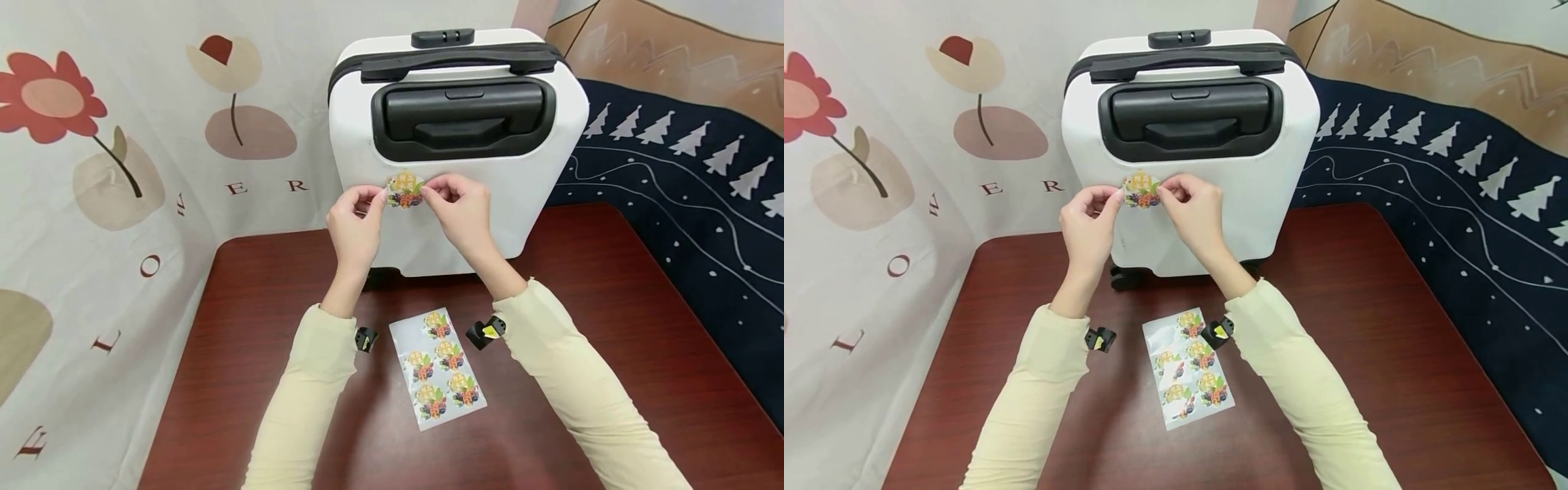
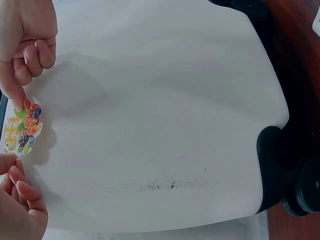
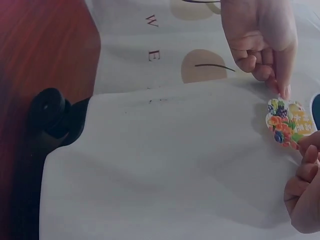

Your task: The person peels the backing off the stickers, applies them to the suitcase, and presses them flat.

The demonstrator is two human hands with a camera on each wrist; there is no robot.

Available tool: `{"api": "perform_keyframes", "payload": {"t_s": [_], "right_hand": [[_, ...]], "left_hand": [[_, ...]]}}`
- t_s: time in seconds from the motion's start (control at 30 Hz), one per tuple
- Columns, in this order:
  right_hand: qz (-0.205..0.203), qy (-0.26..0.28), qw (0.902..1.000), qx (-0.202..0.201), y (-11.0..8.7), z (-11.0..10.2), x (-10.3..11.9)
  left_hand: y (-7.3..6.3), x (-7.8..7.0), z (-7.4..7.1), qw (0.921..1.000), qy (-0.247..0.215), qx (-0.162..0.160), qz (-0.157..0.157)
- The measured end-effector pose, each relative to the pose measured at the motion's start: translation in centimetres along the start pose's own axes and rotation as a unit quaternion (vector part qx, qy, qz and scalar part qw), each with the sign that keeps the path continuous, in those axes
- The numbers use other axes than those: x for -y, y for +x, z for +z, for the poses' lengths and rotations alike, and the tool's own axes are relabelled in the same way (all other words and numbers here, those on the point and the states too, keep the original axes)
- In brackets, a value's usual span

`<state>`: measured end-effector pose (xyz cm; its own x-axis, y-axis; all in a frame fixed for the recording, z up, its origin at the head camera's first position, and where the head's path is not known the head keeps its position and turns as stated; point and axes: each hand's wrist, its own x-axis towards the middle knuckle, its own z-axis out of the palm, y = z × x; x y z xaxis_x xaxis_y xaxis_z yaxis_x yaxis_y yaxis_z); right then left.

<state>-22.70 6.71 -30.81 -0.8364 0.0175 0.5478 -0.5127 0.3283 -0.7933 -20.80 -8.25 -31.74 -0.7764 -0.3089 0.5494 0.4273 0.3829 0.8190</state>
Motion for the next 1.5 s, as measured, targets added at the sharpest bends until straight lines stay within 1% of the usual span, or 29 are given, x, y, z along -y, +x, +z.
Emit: {"api": "perform_keyframes", "payload": {"t_s": [0.07, 0.27, 0.4, 0.7, 1.03, 1.17, 1.37, 1.4, 1.43, 1.5], "right_hand": [[-0.005, -0.007, 1.0000, -0.004, 0.0, 0.2, 0.0], [-0.029, -0.024, 0.9989, -0.027, 0.1, 0.7, -0.3], [-0.040, -0.030, 0.9981, -0.037, 0.1, 0.9, -0.4], [-0.066, -0.043, 0.9957, -0.049, 0.0, 1.1, -0.5], [-0.093, -0.057, 0.9917, -0.068, -0.1, 1.3, -0.7], [-0.096, -0.060, 0.9914, -0.066, -0.2, 1.1, -0.8], [-0.089, -0.062, 0.9924, -0.057, -0.1, 0.5, -1.2], [-0.086, -0.057, 0.9933, -0.052, -0.1, 0.4, -1.2], [-0.082, -0.048, 0.9945, -0.043, -0.2, 0.1, -0.7], [-0.078, -0.016, 0.9967, -0.015, -0.3, -0.3, -0.2]], "left_hand": [[0.0, 0.1, 0.1, 1.0000, 0.003, -0.008, 0.002], [0.1, 0.3, 0.4, 0.9993, 0.015, -0.025, 0.025], [0.1, 0.3, 0.6, 0.9985, 0.026, -0.033, 0.034], [0.1, 0.3, 0.7, 0.9968, 0.049, -0.041, 0.048], [0.0, 0.3, 0.7, 0.9922, 0.082, -0.051, 0.079], [0.1, 0.4, 0.6, 0.9900, 0.094, -0.058, 0.087], [0.2, 0.8, 0.1, 0.9910, 0.088, -0.056, 0.084], [0.2, 0.9, 0.0, 0.9916, 0.082, -0.054, 0.084], [0.2, 0.9, -0.1, 0.9927, 0.071, -0.046, 0.085], [0.2, 1.0, -0.3, 0.9952, 0.037, -0.024, 0.088]]}}
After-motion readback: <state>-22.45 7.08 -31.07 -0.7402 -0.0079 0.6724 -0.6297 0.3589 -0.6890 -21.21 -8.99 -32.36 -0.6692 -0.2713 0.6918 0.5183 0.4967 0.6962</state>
